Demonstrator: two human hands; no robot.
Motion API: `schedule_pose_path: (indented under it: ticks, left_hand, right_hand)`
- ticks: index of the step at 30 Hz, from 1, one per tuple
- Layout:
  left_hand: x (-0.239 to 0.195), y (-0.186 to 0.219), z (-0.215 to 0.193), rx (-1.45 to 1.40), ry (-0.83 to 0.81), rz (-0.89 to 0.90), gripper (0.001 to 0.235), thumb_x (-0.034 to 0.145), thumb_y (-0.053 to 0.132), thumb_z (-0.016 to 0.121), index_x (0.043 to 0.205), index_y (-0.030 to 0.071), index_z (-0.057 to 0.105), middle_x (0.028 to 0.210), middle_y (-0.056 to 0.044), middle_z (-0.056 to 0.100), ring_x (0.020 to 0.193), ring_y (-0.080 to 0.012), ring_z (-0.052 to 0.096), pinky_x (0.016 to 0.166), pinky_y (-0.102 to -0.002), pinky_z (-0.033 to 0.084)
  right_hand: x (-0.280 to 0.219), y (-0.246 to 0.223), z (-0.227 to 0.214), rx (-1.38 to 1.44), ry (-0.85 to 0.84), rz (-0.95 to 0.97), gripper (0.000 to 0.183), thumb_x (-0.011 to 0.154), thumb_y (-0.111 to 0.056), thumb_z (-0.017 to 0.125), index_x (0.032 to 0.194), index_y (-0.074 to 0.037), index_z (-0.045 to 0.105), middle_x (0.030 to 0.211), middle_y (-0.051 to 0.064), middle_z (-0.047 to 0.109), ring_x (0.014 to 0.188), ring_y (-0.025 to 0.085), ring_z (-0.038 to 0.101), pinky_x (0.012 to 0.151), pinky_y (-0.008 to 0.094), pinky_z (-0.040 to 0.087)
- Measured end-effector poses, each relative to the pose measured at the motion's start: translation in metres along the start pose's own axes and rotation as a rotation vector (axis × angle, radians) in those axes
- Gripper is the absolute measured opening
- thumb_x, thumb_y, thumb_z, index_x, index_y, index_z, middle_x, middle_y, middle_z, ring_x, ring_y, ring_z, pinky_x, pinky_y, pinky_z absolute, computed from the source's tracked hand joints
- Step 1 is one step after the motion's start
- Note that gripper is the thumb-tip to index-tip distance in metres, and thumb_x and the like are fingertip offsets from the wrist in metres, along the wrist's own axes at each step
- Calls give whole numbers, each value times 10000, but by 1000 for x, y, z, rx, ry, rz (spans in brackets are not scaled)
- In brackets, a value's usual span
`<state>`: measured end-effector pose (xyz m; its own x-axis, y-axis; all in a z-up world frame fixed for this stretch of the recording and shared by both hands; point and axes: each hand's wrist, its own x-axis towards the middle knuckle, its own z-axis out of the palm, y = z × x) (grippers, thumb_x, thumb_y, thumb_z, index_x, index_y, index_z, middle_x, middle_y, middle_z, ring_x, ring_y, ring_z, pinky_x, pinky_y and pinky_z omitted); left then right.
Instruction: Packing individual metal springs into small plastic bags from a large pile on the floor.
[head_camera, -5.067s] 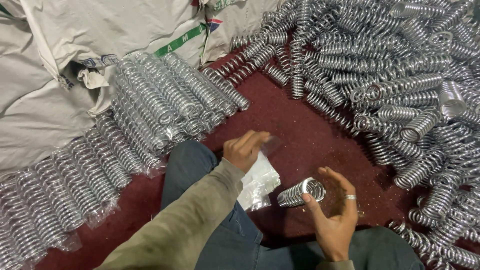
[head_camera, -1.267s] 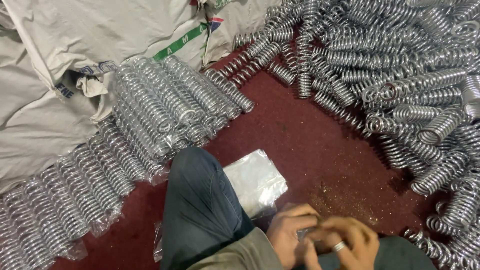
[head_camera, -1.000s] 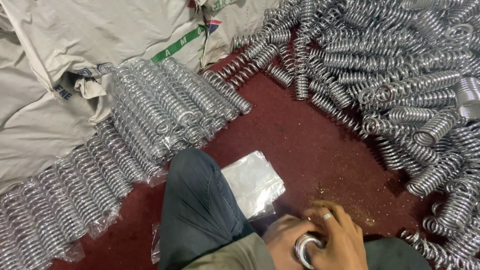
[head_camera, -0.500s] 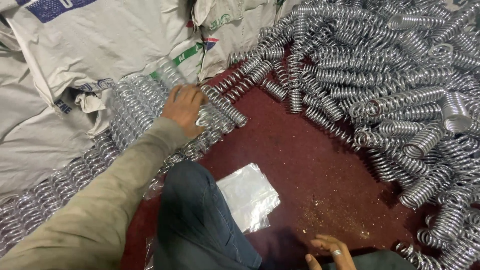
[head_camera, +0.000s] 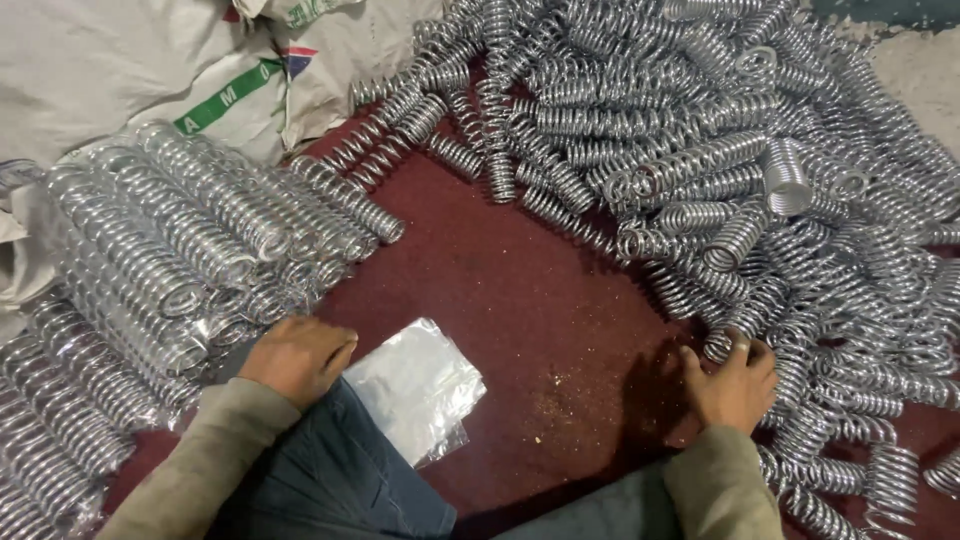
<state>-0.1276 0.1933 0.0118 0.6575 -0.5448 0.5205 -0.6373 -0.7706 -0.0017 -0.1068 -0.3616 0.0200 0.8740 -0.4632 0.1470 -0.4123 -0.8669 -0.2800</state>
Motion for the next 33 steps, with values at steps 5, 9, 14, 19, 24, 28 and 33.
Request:
schedule_pose_path:
  ticks: [5, 9, 14, 19, 24, 28, 33]
  left_hand:
    - [28, 2, -12, -198, -559, -856, 300, 909, 394, 630, 1150, 233, 703, 1124, 14, 755, 977, -248, 732, 868, -461, 557]
    - [49, 9, -20, -122, -827, -903, 322, 948, 456, 552, 1205, 302, 669, 1159, 85, 753, 1066, -203, 710, 950, -447, 529]
    - [76, 17, -28, -21, -1167, -833, 408, 1016, 457, 470, 1371, 295, 589, 1319, 13, 699, 1175, -245, 691, 1025, -439, 512]
    - [69, 12, 44, -14, -1238, -722, 648, 968, 673, 516, 1420, 208, 519, 1445, -51, 573, 1317, -303, 572, 1057, -481, 478]
    - [72, 15, 69, -22, -1168, -705, 796, 869, 796, 603, 1372, 179, 586, 1406, -89, 604, 1307, -327, 559, 1049, -484, 460]
    - [62, 7, 89, -66, -1112, -726, 576, 871, 663, 685, 1213, 199, 686, 1264, -64, 682, 1216, -284, 608, 944, -437, 509]
    - [43, -6, 111, -85, -869, -931, 213, 989, 315, 662, 1184, 268, 732, 1241, -94, 689, 1142, -345, 667, 935, -456, 503]
  right_hand:
    - [20, -21, -3, 373, -12, 243, 425, 965, -342, 684, 1307, -177, 494, 1364, 226, 294, 1056, 620, 567, 1037, 653, 408]
    - [-4, -26, 1, 445, 78, 291, 330, 1003, -201, 581, 1288, -100, 446, 1334, 228, 311, 1099, 593, 525, 1015, 676, 387]
    - [-57, -46, 13, 1990, -31, 1061, 137, 886, -79, 616, 996, -43, 543, 1027, 147, 595, 942, 276, 652, 872, 388, 704]
    - [-135, -96, 0, 1975, -340, 1116, 410, 804, 7, 484, 1207, -26, 555, 1115, 163, 638, 1055, 283, 670, 987, 436, 617]
    - [-177, -131, -8, 1825, -452, 634, 624, 750, 102, 499, 1330, -125, 470, 1340, 112, 584, 1220, 294, 573, 1032, 516, 456]
    - [-174, -133, -2, 1505, -484, 226, 516, 698, 2, 754, 1197, -35, 631, 1271, 167, 703, 1191, 286, 644, 1028, 453, 481]
    - [-183, -133, 33, 1167, -498, -57, 453, 670, 27, 854, 1083, -108, 723, 1142, 69, 767, 1012, 199, 727, 937, 337, 562]
